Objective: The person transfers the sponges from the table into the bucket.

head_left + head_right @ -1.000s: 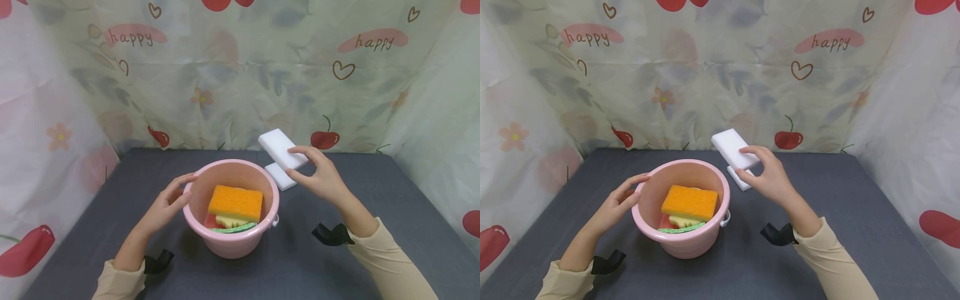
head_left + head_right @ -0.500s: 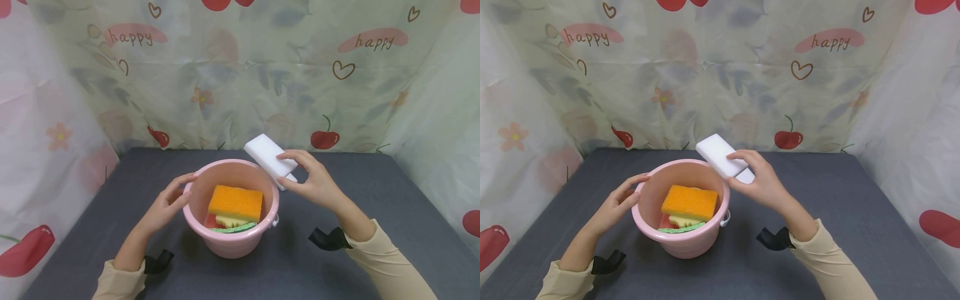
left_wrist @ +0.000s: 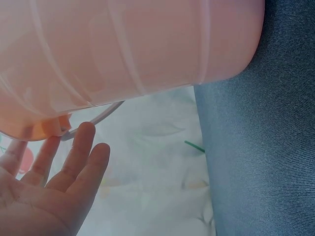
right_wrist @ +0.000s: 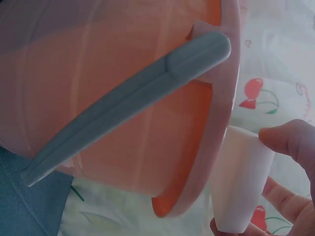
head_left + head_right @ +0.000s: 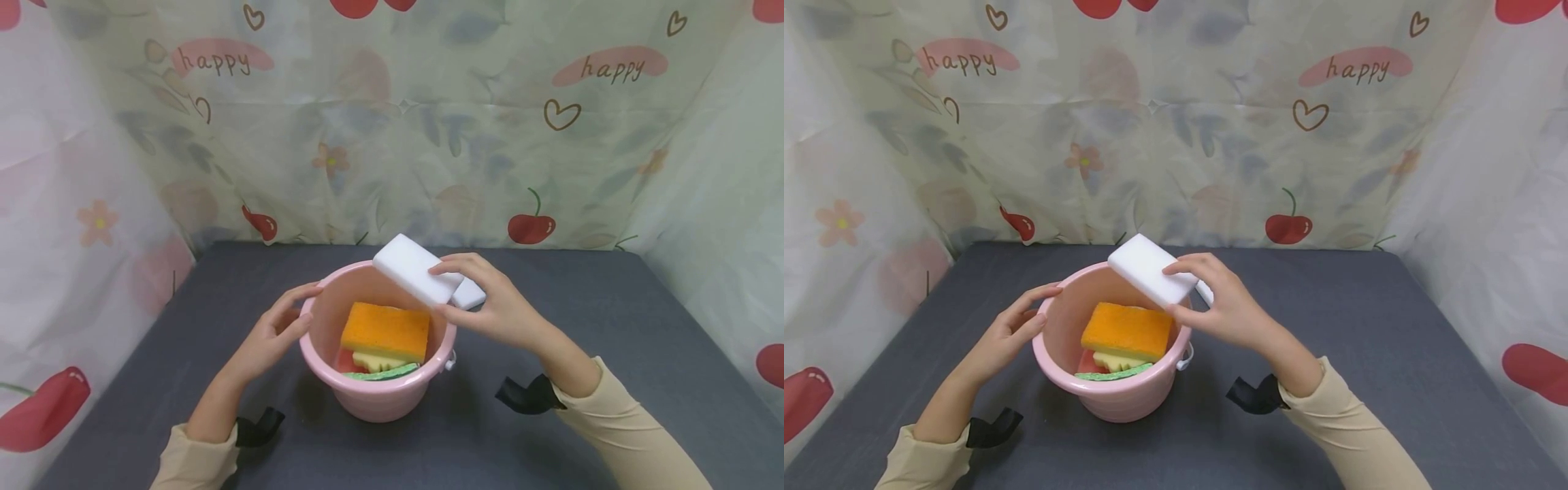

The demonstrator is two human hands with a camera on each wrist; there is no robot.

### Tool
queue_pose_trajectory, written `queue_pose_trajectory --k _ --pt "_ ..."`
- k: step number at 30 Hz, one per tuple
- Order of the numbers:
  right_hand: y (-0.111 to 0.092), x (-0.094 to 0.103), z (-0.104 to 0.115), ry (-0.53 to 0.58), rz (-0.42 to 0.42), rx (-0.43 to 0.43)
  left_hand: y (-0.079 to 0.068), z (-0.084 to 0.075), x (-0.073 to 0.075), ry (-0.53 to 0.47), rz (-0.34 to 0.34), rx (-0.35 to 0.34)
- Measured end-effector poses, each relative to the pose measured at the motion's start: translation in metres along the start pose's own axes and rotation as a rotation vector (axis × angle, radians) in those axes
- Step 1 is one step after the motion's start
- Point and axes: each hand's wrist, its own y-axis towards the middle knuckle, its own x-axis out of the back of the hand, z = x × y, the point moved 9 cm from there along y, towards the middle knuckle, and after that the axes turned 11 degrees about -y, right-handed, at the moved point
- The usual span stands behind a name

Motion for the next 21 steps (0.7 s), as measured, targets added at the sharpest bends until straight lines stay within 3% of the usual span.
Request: queue_pose_trajectory --k 13,21 --pt "0.003 -0.018 0.012 -0.003 0.111 0.087 -0.001 -0.001 0.0 -0.001 -0.002 0.002" --pt "0.004 -0.024 0.016 -0.027 0.125 0.117 -0.001 -0.001 0.0 0.004 -0.002 -0.001"
